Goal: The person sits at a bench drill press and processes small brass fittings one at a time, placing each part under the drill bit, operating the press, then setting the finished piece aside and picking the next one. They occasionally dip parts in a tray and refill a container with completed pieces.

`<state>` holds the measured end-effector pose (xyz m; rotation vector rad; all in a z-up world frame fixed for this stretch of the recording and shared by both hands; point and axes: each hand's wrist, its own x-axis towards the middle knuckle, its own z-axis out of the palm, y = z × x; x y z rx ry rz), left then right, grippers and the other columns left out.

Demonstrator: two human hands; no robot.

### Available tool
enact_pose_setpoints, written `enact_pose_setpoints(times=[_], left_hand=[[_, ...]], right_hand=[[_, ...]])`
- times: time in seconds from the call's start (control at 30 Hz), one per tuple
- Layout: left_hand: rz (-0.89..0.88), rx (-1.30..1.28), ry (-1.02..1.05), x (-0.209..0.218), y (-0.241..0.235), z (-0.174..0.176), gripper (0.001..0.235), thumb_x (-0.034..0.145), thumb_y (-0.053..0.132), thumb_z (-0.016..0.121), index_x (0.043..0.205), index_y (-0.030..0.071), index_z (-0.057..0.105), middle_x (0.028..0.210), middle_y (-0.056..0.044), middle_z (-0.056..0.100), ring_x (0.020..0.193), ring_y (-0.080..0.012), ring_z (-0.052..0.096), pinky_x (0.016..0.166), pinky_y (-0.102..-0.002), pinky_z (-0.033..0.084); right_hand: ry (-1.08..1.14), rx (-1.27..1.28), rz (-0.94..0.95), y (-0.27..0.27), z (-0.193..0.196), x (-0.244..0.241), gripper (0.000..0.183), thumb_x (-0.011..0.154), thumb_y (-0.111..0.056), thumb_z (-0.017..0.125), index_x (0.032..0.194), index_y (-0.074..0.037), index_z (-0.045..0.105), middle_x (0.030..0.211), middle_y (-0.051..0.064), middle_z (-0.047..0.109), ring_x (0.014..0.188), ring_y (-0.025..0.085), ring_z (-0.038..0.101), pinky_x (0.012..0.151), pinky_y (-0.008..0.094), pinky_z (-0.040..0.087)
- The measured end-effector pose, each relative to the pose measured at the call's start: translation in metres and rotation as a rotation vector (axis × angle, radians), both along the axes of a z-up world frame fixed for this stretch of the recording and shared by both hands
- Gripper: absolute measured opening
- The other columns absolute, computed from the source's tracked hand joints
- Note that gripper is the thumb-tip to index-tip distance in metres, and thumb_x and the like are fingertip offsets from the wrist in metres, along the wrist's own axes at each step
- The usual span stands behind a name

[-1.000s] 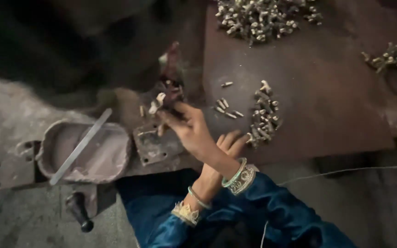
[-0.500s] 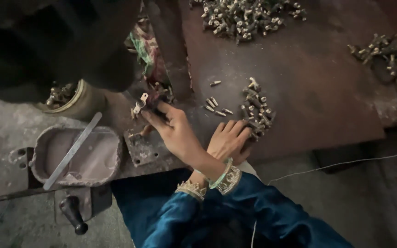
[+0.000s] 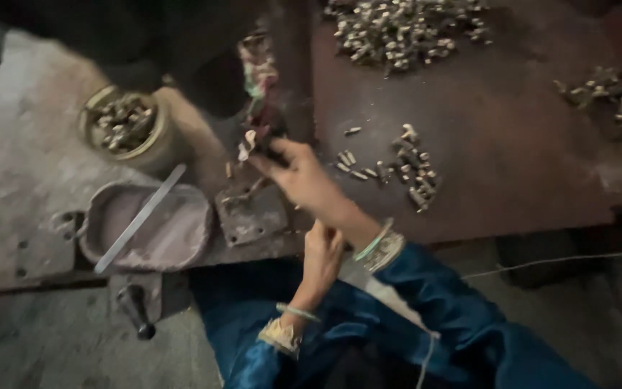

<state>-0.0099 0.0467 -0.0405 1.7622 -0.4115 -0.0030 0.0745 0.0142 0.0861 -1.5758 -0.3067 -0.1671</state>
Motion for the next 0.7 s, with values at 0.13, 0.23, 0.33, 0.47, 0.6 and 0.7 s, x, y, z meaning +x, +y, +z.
enact_pose_setpoints(times=[0.13, 0.23, 0.33, 0.47, 0.6, 0.7], left_hand=[[0.111, -0.231, 0.134, 0.019, 0.008, -0.026, 0.027, 0.096, 0.01, 0.061, 0.12, -0.002, 0.063, 0.107, -0.012, 0.075, 0.098, -0.0185, 0.072, 0.084, -0.031, 0.057], [0.127, -0.269, 0.184, 0.028, 0.006, -0.007, 0.022, 0.096, 0.009, 0.065, 0.111, -0.006, 0.067, 0.102, -0.014, 0.076, 0.092, -0.0184, 0.072, 0.079, -0.032, 0.057], [-0.005, -0.497, 0.606, 0.0, 0.031, 0.04, 0.025, 0.094, 0.011, 0.067, 0.114, -0.003, 0.07, 0.103, -0.009, 0.075, 0.09, -0.015, 0.071, 0.076, -0.029, 0.057], [-0.069, -0.623, 1.048, -0.043, 0.084, 0.047, 0.029, 0.093, 0.018, 0.07, 0.117, 0.002, 0.073, 0.102, -0.005, 0.071, 0.088, -0.0124, 0.069, 0.077, -0.028, 0.06], [-0.023, -0.56, 0.773, -0.046, 0.108, 0.132, 0.027, 0.098, 0.014, 0.072, 0.12, -0.001, 0.074, 0.103, -0.008, 0.069, 0.088, -0.0116, 0.066, 0.077, -0.027, 0.059], [0.066, -0.319, 0.266, -0.043, 0.115, 0.196, 0.026, 0.095, 0.006, 0.071, 0.121, 0.003, 0.074, 0.109, -0.007, 0.071, 0.086, -0.0115, 0.071, 0.071, -0.028, 0.058]], right_hand=[[0.19, 0.11, 0.096, -0.003, 0.003, 0.002, 0.028, 0.101, -0.016, 0.07, 0.123, 0.0, 0.071, 0.108, 0.003, 0.075, 0.091, 0.01, 0.068, 0.079, 0.028, 0.059], [0.221, 0.155, 0.155, -0.009, 0.003, 0.006, 0.028, 0.101, -0.016, 0.069, 0.124, 0.0, 0.07, 0.11, 0.003, 0.075, 0.096, 0.011, 0.069, 0.081, 0.031, 0.062], [0.302, 0.135, 0.298, -0.031, 0.005, 0.025, 0.028, 0.101, -0.017, 0.068, 0.124, 0.0, 0.069, 0.107, 0.005, 0.075, 0.092, 0.015, 0.072, 0.08, 0.033, 0.063], [0.353, 0.053, 0.5, -0.04, 0.047, 0.026, 0.03, 0.1, -0.018, 0.066, 0.126, -0.004, 0.068, 0.114, 0.005, 0.076, 0.096, 0.013, 0.072, 0.081, 0.032, 0.063], [0.349, -0.063, 0.493, -0.044, 0.039, 0.03, 0.027, 0.102, -0.019, 0.066, 0.123, -0.002, 0.069, 0.112, 0.008, 0.078, 0.086, 0.015, 0.072, 0.079, 0.032, 0.061], [0.358, -0.016, 0.457, -0.042, 0.039, 0.028, 0.029, 0.1, -0.02, 0.066, 0.124, -0.004, 0.068, 0.111, 0.005, 0.077, 0.09, 0.013, 0.073, 0.08, 0.031, 0.062]])
